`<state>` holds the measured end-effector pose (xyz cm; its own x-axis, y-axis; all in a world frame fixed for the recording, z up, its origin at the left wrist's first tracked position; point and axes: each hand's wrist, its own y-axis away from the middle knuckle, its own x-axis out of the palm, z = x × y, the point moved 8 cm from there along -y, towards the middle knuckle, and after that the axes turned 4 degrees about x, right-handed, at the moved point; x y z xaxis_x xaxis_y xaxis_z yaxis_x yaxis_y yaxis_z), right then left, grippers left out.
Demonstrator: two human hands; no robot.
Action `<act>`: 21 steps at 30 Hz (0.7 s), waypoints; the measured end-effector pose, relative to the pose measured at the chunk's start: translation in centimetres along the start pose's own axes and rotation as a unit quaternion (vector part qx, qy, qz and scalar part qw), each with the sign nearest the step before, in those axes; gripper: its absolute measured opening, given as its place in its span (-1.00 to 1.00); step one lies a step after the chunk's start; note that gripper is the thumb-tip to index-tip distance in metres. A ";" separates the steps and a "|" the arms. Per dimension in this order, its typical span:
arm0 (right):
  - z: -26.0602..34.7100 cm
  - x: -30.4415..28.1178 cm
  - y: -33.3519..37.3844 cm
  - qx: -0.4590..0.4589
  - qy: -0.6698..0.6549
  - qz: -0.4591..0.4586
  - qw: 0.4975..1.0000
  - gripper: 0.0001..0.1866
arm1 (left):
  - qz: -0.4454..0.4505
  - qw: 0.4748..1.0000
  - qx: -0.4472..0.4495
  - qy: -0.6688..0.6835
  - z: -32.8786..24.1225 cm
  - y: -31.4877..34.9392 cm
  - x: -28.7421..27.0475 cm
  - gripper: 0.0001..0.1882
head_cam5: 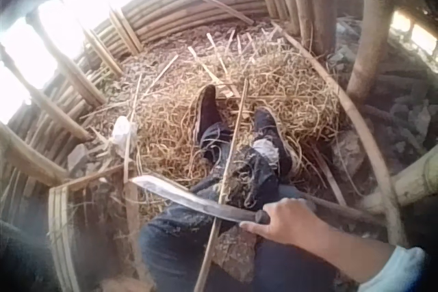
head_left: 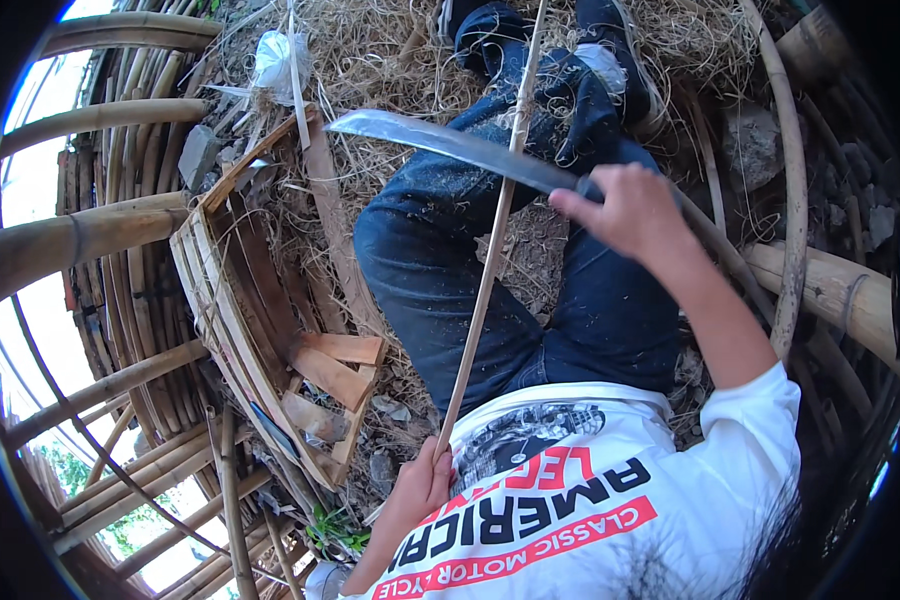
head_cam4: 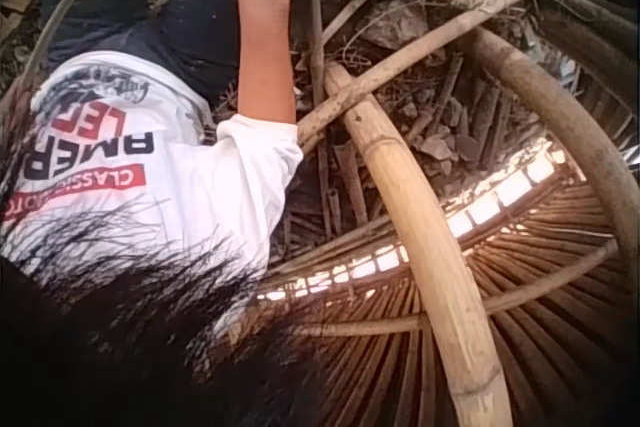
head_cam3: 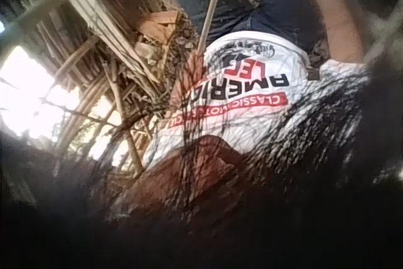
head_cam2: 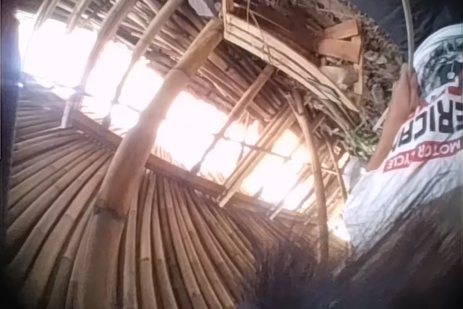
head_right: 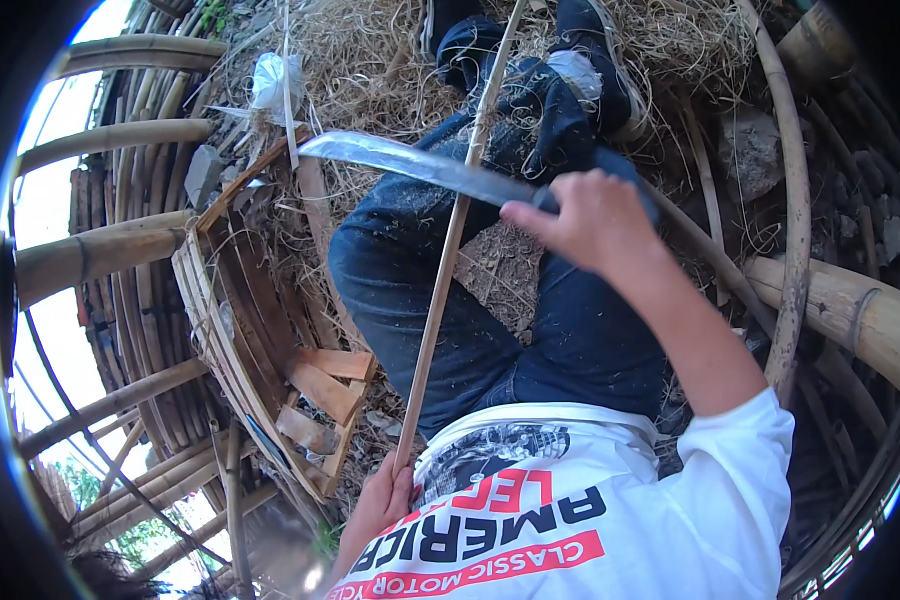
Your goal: The person shaves a wooden stick using a machete, pulling the blade along the length of the wood to remove thin strips while holding the stick between their legs.
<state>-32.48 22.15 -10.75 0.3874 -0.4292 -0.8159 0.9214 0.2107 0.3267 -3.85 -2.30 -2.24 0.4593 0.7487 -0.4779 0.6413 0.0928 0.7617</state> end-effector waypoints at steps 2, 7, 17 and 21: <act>-3.2 -1.1 -2.5 0.032 0.030 -0.037 0.998 -0.16 | -0.002 1.000 0.012 0.011 -0.6 -0.1 -0.3 -0.83; -0.4 0.4 -0.4 -0.010 -0.004 -0.029 1.000 -0.14 | 0.013 1.000 -0.021 0.018 -0.9 -1.2 -0.1 -0.83; -3.2 -0.8 -3.5 0.036 0.003 -0.035 0.999 -0.09 | 0.028 0.998 -0.020 0.050 -1.9 -1.4 -0.3 -0.83; 2.9 0.4 0.6 -0.063 0.048 0.012 0.997 -0.08 | 0.019 0.999 -0.022 0.043 -0.5 -1.2 0.2 -0.83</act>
<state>-31.71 19.56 -9.48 0.3992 -0.3379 -0.8523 0.8982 0.3309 0.2895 -4.89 -1.91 -3.05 0.4272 0.8054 -0.4110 0.5954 0.0914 0.7982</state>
